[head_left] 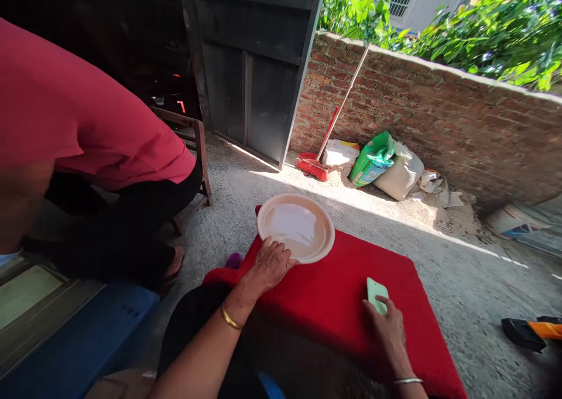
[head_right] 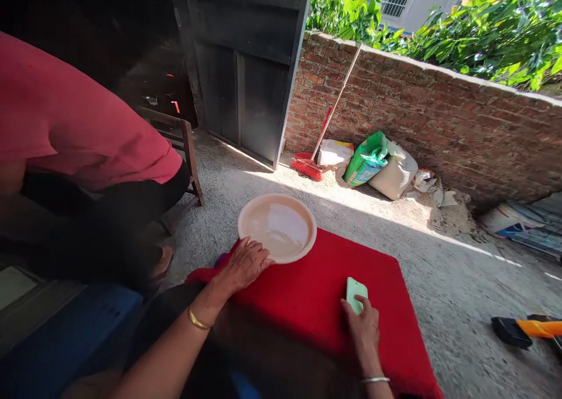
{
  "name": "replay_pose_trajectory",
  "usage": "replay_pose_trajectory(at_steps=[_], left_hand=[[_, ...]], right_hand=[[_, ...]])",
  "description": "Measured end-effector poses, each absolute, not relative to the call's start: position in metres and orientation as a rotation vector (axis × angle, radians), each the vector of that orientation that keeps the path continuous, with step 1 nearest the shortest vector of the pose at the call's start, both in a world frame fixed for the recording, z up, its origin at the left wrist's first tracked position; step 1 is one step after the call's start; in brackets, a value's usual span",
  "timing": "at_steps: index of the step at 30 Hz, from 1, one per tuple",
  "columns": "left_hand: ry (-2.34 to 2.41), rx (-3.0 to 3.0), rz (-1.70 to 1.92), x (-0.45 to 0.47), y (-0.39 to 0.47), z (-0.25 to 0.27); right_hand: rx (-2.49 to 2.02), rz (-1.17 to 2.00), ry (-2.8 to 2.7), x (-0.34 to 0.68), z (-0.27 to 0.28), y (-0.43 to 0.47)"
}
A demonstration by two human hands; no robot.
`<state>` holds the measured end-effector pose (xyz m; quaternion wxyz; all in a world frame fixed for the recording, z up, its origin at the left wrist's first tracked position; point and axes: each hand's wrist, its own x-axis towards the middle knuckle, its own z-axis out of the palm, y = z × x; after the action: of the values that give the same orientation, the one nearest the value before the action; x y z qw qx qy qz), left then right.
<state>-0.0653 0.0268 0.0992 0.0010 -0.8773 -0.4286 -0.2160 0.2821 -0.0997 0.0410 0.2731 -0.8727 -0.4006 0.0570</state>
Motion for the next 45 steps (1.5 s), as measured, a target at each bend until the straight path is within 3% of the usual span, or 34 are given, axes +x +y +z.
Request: replay_pose_trajectory(at_steps=[2,6,9,19,24,31,39,42,45], left_hand=[[-1.352,-2.755,-0.669,-0.065,0.027,0.1],[-1.345,-2.751,-0.634,-0.064,0.023,0.103],[-1.328,-2.737,-0.613,-0.063,0.021,0.102],[-1.358,-2.782,-0.531,-0.042,0.024,0.097],[-1.369,-2.781,-0.424,-0.037,0.025,0.097],[-1.324,-2.775,-0.479,-0.039,0.029,0.09],[-1.328,-2.774,-0.473,-0.037,0.026,0.094],[-1.331,-2.784,-0.436,-0.037,0.024,0.099],[-1.343,-2.778,-0.421,-0.038,0.023,0.102]], right_hand=[[-2.256,0.277,-1.194,0.22,0.036,-0.095],[-1.757,0.903,-1.734,0.104,0.05,-0.109],[-1.645,1.111,-1.825,0.093,0.066,-0.126],[-2.261,0.121,-0.73,0.355,0.061,-0.221],[-2.385,0.106,-0.565,0.363,0.037,-0.249],[-1.977,0.278,-0.975,0.281,0.014,-0.256],[-2.23,0.053,-0.517,0.349,0.011,-0.258],[-2.181,0.03,-0.73,0.305,-0.005,-0.252],[-1.991,0.257,-1.178,0.24,-0.015,-0.244]])
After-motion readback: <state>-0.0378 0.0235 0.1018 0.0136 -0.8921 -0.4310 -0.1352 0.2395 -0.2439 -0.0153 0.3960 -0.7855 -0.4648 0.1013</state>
